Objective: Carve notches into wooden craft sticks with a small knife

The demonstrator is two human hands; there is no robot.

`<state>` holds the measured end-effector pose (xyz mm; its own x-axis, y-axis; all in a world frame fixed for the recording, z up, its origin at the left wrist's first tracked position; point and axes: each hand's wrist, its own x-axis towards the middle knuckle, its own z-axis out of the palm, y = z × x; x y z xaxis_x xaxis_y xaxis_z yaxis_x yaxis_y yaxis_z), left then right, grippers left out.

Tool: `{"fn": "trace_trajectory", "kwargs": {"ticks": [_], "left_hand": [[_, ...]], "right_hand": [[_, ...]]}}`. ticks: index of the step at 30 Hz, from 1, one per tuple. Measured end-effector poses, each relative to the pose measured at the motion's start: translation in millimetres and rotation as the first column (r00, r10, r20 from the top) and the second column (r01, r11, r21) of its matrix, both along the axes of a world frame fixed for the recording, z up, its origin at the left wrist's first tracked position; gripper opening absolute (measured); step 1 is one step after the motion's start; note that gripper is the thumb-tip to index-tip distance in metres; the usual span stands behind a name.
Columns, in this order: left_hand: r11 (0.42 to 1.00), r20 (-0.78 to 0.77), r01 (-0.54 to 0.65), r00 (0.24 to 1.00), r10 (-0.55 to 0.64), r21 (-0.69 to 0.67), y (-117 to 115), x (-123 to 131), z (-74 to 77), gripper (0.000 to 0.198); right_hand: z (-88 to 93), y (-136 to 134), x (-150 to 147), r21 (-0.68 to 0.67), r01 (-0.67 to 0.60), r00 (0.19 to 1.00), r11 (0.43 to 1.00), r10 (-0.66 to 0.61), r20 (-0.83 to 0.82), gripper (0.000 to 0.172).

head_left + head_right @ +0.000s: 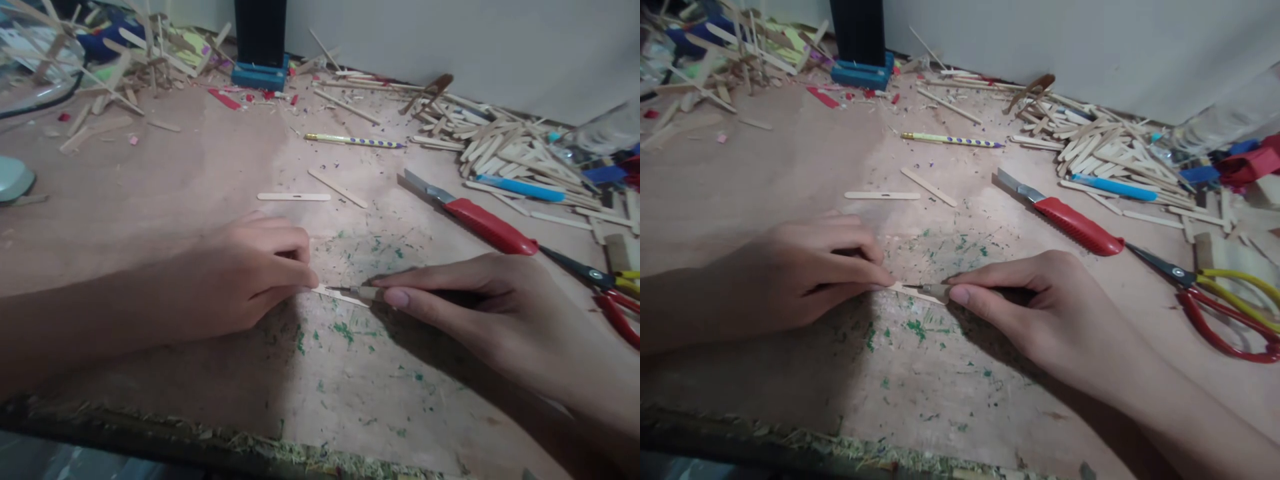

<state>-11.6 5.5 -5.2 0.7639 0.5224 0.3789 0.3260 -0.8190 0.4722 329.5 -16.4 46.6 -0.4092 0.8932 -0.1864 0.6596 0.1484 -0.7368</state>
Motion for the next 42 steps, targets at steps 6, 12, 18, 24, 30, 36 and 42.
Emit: {"fn": "trace_trajectory", "kwargs": {"ticks": [6,12,18,24,30,36,42], "left_hand": [[1.0,-0.022,-0.012,1.0,0.012,-0.001,-0.1,-0.5,0.2,0.041],[0.995,0.011,0.038,0.999,-0.037,-0.095,-15.0,-0.4,7.1,0.03],[0.999,-0.018,0.009,1.0,-0.009,-0.034,-23.6,0.1,17.7,0.035],[0.983,-0.122,-0.11,0.984,0.129,0.15,-17.4,0.1,4.1,0.051],[0.998,-0.277,-0.049,0.959,0.058,0.037,-18.0,5.7,5.1,0.071],[1.0,-0.298,-0.021,0.954,0.022,0.007,-18.9,1.2,13.5,0.071],[0.999,-0.265,-0.045,0.964,0.037,-0.023,-20.5,1.1,6.5,0.074]], "right_hand": [[0.6,0.3,5.1,0.023,-0.022,1.0,1.0,0.022,-0.02,0.037],[1.6,-2.2,14.3,0.076,-0.014,1.0,0.997,0.014,-0.002,0.043],[5.5,-4.2,24.1,0.185,-0.081,0.996,0.979,0.072,0.059,0.04],[5.9,-7.3,24.2,0.325,-0.12,0.991,0.938,0.095,0.092,0.034],[-2.4,-3.1,32.1,0.328,-0.257,0.966,0.909,0.255,0.05,0.041],[-12.3,3.2,34.9,0.323,-0.296,0.953,0.899,0.301,0.036,0.034],[-16.4,-2.6,36.2,0.274,-0.293,0.955,0.916,0.292,0.044,0.05]]}}
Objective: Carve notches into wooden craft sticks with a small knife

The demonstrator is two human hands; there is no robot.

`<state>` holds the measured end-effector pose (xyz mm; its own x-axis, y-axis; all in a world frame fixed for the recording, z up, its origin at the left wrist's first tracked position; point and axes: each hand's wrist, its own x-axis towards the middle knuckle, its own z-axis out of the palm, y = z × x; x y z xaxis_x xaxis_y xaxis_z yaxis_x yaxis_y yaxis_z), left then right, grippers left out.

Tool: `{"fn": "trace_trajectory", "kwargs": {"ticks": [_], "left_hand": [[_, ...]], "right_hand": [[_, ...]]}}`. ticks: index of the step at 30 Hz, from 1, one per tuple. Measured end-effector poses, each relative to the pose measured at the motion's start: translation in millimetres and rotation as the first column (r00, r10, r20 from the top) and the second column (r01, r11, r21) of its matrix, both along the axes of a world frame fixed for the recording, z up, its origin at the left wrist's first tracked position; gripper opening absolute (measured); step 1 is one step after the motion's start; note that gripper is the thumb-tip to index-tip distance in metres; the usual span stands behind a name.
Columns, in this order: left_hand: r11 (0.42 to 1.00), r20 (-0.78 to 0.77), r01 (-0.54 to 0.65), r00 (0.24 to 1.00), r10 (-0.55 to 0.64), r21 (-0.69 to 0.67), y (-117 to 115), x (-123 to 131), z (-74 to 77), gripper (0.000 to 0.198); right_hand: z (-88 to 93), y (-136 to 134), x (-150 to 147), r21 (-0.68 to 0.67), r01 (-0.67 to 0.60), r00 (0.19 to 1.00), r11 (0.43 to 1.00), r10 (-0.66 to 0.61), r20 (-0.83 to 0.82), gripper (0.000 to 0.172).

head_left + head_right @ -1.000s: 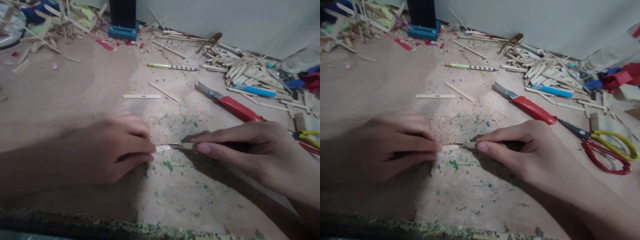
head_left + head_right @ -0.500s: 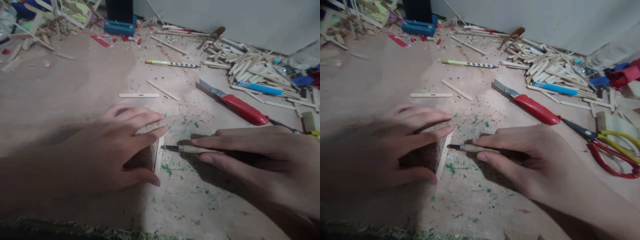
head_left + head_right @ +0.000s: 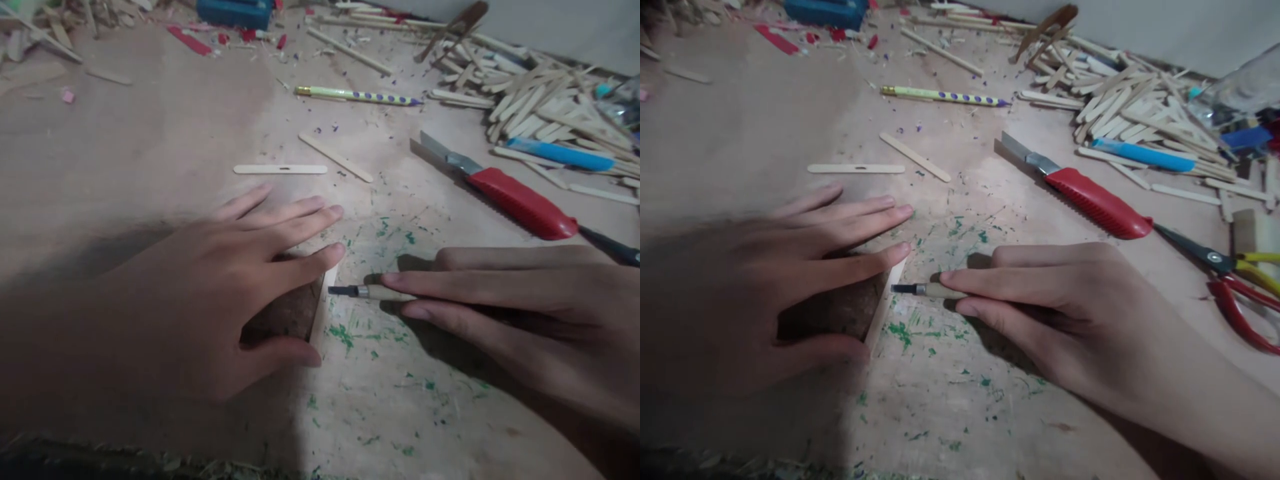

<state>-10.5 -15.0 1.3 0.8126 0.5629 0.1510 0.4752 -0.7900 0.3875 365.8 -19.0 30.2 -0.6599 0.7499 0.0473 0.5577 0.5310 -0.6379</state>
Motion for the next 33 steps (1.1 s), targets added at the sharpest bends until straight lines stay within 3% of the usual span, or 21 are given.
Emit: {"fn": "trace_trajectory", "kwargs": {"ticks": [7,13,18,22,24,28,33], "left_hand": [[1.0,0.013,-0.022,1.0,0.022,0.018,-3.3,-1.1,-1.1,0.07],[1.0,0.027,-0.009,1.0,0.009,0.014,-5.5,1.2,4.2,0.068],[0.999,0.083,-0.037,0.996,0.037,-0.003,-10.0,0.8,2.5,0.068],[0.999,0.065,0.017,0.998,-0.019,0.037,-6.6,1.8,2.6,0.078],[0.998,0.064,0.046,0.997,-0.049,0.047,-3.9,4.2,2.4,0.076],[0.997,0.056,0.072,0.996,-0.073,0.014,-1.7,7.1,2.0,0.072],[0.998,0.061,0.037,0.998,-0.034,-0.049,-3.5,2.5,-0.1,0.076]], "right_hand": [[3.9,0.4,1.6,0.023,-0.03,0.999,0.999,0.029,0.028,0.066],[2.5,-12.7,9.5,0.122,0.189,0.978,0.974,-0.198,0.063,0.04],[0.8,-23.1,21.9,0.1,0.244,0.962,0.965,-0.253,0.103,0.04],[5.0,-20.1,10.2,0.104,0.22,0.97,0.97,-0.229,0.084,0.039],[8.3,-14.9,3.1,0.094,0.145,0.986,0.985,-0.152,0.069,0.036],[13.8,-6.6,-1.7,0.07,-0.005,0.998,0.997,0.001,0.066,0.045],[18.3,-7.1,-3.4,0.076,0.018,0.995,0.997,-0.025,0.093,0.031]]}}
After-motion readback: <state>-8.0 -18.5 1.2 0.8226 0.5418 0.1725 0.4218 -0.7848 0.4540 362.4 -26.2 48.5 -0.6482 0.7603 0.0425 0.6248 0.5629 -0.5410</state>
